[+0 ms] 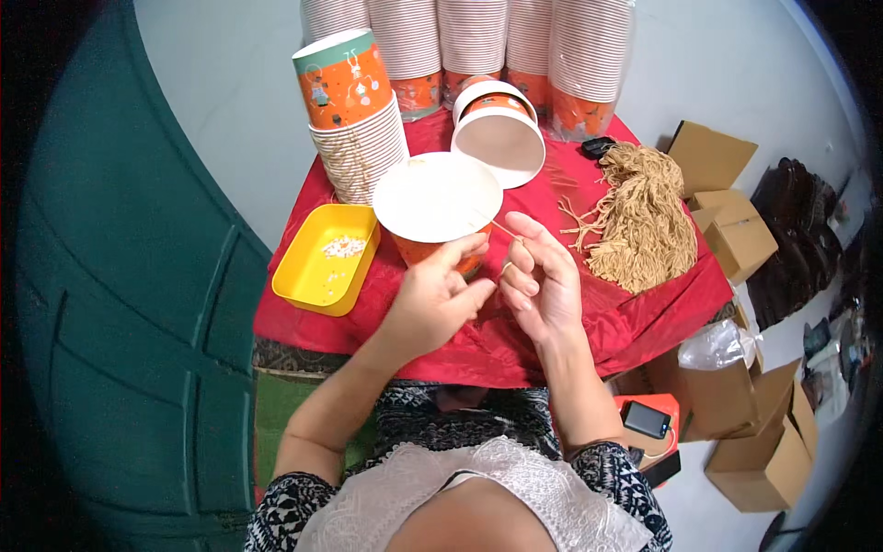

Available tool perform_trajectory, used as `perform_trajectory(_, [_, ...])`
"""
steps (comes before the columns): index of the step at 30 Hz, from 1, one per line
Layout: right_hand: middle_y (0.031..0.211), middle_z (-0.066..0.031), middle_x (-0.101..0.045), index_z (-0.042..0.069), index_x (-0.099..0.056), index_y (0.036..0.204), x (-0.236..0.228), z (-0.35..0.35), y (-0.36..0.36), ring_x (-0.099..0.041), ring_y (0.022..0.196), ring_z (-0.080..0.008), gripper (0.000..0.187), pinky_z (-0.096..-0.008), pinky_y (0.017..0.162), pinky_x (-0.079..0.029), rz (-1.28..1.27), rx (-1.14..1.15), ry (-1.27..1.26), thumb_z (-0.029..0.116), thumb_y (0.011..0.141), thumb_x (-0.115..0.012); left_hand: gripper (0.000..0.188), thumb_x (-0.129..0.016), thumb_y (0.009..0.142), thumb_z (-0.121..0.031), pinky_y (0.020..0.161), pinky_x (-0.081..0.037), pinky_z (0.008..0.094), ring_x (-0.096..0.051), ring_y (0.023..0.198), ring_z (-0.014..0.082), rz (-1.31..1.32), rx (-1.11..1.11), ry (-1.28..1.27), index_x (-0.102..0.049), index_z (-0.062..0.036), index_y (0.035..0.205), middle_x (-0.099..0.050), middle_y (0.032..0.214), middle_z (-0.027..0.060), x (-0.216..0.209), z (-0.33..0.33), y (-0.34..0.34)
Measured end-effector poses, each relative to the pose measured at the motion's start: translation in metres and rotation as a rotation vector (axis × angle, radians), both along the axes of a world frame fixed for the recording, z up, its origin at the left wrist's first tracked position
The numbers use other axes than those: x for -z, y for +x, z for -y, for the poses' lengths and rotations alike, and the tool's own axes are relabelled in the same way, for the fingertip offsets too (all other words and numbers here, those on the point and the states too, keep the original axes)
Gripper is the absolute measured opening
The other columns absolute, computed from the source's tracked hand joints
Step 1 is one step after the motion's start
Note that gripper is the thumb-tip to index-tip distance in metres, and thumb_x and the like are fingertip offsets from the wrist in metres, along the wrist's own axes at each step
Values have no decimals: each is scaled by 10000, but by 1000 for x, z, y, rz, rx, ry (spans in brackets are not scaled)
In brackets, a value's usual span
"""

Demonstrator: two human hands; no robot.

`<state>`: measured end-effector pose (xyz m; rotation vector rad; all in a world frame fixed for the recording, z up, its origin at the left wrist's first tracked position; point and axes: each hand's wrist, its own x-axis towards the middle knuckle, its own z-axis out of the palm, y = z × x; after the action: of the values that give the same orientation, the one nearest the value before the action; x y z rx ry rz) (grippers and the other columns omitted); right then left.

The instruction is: Attach decorative strings to paper cups at a workstation.

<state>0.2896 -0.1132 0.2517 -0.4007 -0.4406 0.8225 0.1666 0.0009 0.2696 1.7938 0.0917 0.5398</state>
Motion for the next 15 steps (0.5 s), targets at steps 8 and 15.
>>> perform_trajectory(8, [703, -17, -465, -47, -521, 1210, 7, -2, 10, -381, 486, -62, 285, -193, 372, -324, -7, 17, 3, 46, 954, -439, 175, -605, 946, -119, 436, -410, 184, -526, 547, 43, -178, 150, -442, -638, 37, 1019, -600, 753, 22, 31, -3, 2])
perform_trajectory(15, [704, -4, -490, -15, -567, 1127, 9, 3, 20, -395, 474, -52, 204, -185, 361, -323, 86, 177, -149, 43, 949, -487, 140, -621, 916, -77, 399, -344, 188, -477, 470, 39, -231, -87, -182, -705, 36, 916, -636, 676, 30, 34, -23, -38])
